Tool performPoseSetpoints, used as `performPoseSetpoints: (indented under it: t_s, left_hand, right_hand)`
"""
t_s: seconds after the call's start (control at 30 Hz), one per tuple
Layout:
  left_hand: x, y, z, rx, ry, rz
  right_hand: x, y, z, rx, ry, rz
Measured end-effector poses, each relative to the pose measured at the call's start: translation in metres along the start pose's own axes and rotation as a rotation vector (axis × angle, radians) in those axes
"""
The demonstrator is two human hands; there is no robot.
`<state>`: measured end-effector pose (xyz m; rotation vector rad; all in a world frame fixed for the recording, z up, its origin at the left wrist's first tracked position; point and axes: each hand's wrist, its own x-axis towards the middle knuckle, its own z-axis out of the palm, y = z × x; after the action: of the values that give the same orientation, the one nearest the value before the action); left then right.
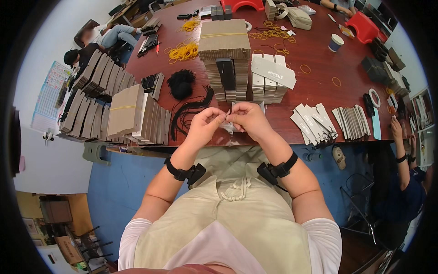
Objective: The recorder is assembling small components, likely for signage, by threading a thin black cord through a plastic part and a cardboard piece.
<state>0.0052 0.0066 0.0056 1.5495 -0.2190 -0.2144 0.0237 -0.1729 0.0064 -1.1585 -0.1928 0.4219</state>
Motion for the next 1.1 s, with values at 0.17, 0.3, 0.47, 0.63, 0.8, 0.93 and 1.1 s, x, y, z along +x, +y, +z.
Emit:
performPoseSetpoints:
  t_s: [0.17,0.3,0.47,0.63,0.8,0.93,1.1]
  left_hand:
    - [-0.001,-0.009,0.005,0.127,0.084,0.12]
    - [0.001,-0.01,0.005,0.157,0.092,0.149]
    - [0.0,0.002,0.008,0.412,0.142,0.326]
    - [0.002,0.003,0.004,0.639,0.164,0.65]
    - [-0.004,0.0,0.002,0.359,0.125,0.299]
    - [-0.002,-0.008,-0.002,0.093,0.088,0.084]
    - [-0.003,0.003,-0.002,0.331,0.101,0.207]
  right_hand:
    - [0.002,0.006,0.001,-0.021,0.023,-0.012]
    - [-0.001,0.004,0.002,0.262,-0.035,0.068]
    - [0.002,-0.002,-0.004,0.276,-0.022,0.251]
    - [0.006,0.004,-0.009,0.348,0.004,0.224]
    - [0.005,0.001,-0.011,0.255,0.018,0.137]
    - [0.005,0.004,-0.006,0.184,-0.013,0.038]
    - [0.001,0.003,0.0,0.044,0.046,-0.119]
